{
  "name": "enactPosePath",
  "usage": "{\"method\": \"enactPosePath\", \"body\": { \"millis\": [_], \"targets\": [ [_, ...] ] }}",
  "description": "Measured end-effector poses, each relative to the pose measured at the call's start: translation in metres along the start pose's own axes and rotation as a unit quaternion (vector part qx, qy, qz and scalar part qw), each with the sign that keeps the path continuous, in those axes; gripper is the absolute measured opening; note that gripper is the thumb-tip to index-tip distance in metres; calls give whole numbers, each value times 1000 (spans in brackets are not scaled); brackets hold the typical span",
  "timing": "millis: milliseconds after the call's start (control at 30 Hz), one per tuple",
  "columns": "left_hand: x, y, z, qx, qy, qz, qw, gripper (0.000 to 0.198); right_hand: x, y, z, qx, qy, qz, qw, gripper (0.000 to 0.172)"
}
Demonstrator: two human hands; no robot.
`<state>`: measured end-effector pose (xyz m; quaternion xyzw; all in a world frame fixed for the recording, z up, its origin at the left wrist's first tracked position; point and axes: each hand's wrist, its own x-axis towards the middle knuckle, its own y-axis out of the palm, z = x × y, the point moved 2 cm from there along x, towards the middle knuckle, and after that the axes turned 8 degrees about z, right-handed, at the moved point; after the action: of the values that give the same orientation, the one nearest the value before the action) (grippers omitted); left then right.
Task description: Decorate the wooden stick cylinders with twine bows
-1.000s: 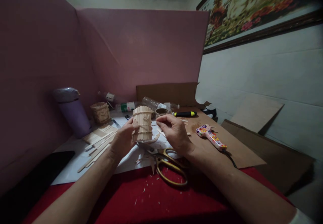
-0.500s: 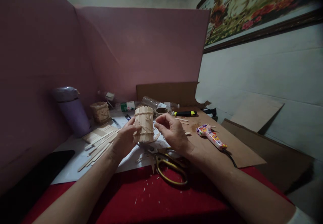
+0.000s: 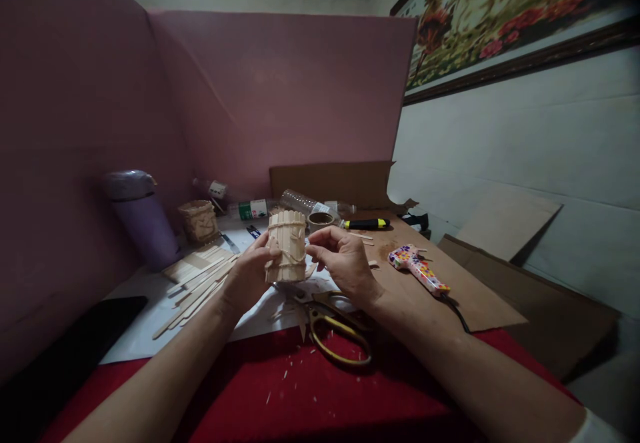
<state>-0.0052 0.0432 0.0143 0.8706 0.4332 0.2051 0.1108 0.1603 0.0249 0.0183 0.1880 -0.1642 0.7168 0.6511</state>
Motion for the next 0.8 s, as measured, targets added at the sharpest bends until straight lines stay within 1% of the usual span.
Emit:
{"method": "enactPosePath", "body": {
  "millis": [133,233,400,567,667,800],
  "targets": [
    [0,-1,0,-1,5,-5,1000,60,-1,1,-2,-4,-11,7,1000,10],
    [0,0,0,8,1,-6,1000,56,-1,1,-3,-19,-24,6,1000,12],
    [-1,0,1,19,-7,-10,1000,55,-2,1,-1,-5,-35,-14,999,10],
    [-1,2,1,7,-12,-4,1000,52,0,-1,-1,-16,-41,-45,998,15],
    [-1,4,1,5,-16,-9,1000,50,1,-1,-2,-14,-43,-35,998,14],
    [-1,3,1,3,-17,-15,1000,50,-1,2,-4,2,-26,-15,1000,11]
  ]
}}
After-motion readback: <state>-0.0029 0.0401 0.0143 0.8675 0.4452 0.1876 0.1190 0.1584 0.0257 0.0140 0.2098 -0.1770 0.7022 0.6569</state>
